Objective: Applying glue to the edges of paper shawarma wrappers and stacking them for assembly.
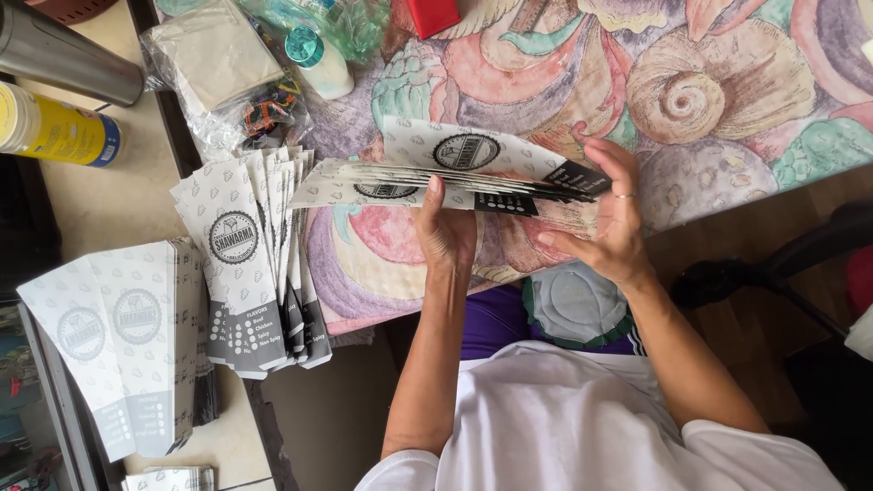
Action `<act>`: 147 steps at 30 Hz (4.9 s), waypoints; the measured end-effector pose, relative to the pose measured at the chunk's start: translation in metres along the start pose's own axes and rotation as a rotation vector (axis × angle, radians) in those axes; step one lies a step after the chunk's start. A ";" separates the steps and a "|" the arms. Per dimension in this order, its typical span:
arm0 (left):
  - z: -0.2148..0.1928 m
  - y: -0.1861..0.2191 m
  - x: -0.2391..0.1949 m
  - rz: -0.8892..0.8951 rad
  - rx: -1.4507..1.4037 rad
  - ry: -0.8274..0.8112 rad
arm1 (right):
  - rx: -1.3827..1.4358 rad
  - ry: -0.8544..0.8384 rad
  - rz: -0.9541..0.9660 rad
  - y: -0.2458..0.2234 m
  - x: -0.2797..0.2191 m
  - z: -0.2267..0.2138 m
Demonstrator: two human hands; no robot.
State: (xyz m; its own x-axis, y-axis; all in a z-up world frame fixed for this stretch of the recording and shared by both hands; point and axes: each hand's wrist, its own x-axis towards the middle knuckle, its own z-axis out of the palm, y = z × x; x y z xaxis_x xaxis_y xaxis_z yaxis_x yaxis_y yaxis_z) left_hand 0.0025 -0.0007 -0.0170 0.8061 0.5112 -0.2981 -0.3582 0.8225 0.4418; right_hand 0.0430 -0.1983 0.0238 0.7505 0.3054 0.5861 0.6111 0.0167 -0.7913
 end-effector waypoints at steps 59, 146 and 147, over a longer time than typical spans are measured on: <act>-0.018 0.069 -0.019 0.554 1.169 -0.366 | -0.072 0.023 0.229 0.032 -0.006 -0.092; -0.026 0.075 -0.014 0.566 1.181 -0.409 | -0.152 -0.018 0.133 0.030 0.002 -0.086; -0.026 0.076 -0.014 0.568 1.181 -0.409 | -0.151 -0.018 0.131 0.030 0.003 -0.085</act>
State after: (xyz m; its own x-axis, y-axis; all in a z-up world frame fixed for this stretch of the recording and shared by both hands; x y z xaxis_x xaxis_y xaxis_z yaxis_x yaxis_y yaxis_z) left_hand -0.0481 0.0615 -0.0007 0.8386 0.4245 0.3413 -0.2381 -0.2779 0.9306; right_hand 0.0855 -0.2779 0.0166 0.8223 0.3129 0.4752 0.5402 -0.1672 -0.8247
